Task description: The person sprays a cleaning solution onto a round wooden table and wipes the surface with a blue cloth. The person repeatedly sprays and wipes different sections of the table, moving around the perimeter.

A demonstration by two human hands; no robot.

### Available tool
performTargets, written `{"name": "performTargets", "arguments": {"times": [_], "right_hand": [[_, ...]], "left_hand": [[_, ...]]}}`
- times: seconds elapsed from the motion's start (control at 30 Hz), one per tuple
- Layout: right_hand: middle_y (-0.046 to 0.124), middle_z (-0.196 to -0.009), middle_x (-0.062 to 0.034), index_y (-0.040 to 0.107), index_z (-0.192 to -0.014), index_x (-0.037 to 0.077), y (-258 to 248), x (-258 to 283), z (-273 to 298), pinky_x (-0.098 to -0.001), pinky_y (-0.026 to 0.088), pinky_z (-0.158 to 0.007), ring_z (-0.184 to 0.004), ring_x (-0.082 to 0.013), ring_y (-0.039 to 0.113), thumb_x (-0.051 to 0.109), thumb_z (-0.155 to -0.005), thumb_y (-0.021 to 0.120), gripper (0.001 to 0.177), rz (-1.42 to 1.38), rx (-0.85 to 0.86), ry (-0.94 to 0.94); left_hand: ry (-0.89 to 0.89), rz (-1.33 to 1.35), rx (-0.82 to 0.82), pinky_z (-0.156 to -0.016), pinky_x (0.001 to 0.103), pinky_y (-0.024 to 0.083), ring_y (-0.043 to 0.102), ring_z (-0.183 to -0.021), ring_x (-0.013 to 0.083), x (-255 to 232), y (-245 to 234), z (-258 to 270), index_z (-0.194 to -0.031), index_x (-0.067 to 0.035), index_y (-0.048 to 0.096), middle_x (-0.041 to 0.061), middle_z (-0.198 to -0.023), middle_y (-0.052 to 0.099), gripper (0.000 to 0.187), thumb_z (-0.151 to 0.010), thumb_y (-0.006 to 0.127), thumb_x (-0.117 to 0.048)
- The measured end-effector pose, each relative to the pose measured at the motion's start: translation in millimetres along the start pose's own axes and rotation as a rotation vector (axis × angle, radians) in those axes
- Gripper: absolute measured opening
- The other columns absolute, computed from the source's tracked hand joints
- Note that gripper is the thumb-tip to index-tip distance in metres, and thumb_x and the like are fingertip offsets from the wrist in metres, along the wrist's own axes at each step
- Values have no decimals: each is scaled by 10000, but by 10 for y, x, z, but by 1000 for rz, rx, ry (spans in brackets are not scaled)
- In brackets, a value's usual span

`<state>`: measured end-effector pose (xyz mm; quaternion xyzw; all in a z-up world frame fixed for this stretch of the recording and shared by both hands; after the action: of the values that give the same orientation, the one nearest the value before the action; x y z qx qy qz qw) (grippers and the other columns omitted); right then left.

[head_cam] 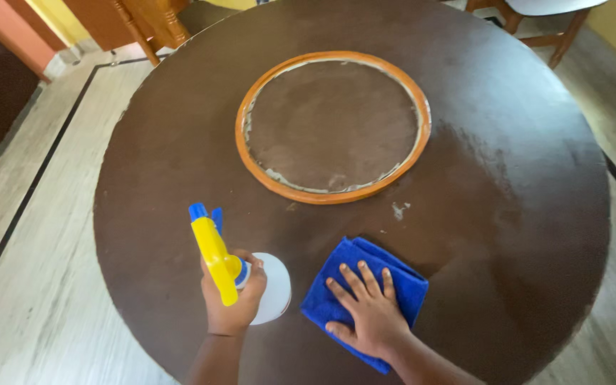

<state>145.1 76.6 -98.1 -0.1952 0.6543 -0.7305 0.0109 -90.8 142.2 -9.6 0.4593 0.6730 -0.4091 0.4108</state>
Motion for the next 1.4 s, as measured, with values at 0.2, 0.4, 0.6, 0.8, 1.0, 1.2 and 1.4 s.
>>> {"name": "performTargets", "arguments": {"times": [0.2, 0.4, 0.6, 0.8, 1.0, 1.2, 1.4], "right_hand": [[245, -1650, -157, 393, -1518, 227, -25, -154, 288, -696, 42, -1093, -1509, -461, 142, 648, -878, 612, 797, -46, -93, -69], [287, -1592, -146, 454, -1491, 217, -23, -606, 617, -687, 73, -1098, -1505, -445, 184, 650, -878, 626, 770, -41, -221, -55], [300, -1604, -130, 432, -1512, 247, -177, -1145, 904, -643, 60, -1129, -1477, -391, 187, 696, -864, 579, 801, 103, -457, -101], [143, -1702, -77, 271, -1606, 358, -335, -2120, 650, -640, 42, -1154, -1550, -383, 88, 728, -875, 521, 856, 148, 147, 262], [170, -1704, -12, 275, -1600, 421, -626, -2839, 312, -620, 83, -1170, -1516, -325, 117, 740, -868, 460, 820, 247, -8, 391], [161, -1671, -24, 272, -1555, 428, -675, -3291, -49, -614, 70, -1178, -1536, -308, 103, 738, -872, 441, 769, 234, -73, 508], [117, -1693, -17, 242, -1576, 435, -790, -3632, -516, -644, 42, -1172, -1549, -306, 61, 732, -883, 426, 776, 175, -107, 638]], "left_hand": [[15, 27, -35, -792, 312, 571, 702, -831, 149, -9, 191, -100, -1186, 4, 487, 53, -896, 704, 480, -774, 732, -24], [-3, -10, -47, -762, 310, 560, 674, -805, 144, 5, 538, -240, -1145, -12, 515, 63, -906, 696, 434, -790, 765, -30], [-25, -14, 40, -759, 300, 561, 705, -789, 144, -14, 901, -440, -946, -24, 626, 61, -855, 714, 199, -777, 725, 7], [-40, 52, 142, -777, 312, 563, 714, -807, 155, -36, 1061, -581, -1134, 11, 577, 78, -874, 727, 363, -788, 683, 38], [69, 44, 155, -876, 356, 565, 698, -822, 171, -189, 1159, -547, -1633, -41, 141, 89, -870, 655, 989, -766, 606, 60], [83, 57, 161, -905, 387, 569, 707, -848, 197, -129, 1235, -605, -1583, -9, 219, 88, -875, 665, 875, -802, 610, 51], [62, 55, 160, -947, 376, 555, 701, -888, 198, -197, 1276, -601, -1509, 39, 361, 87, -880, 664, 738, -815, 611, 55]]}}
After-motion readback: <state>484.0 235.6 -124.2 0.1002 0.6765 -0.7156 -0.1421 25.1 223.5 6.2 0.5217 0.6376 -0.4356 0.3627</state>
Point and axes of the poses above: each hand's wrist, its own z-axis away from the middle knuckle, its own y-axis out of the palm, x = y × z, the point moved 6 cm from there along -z, towards the middle knuckle
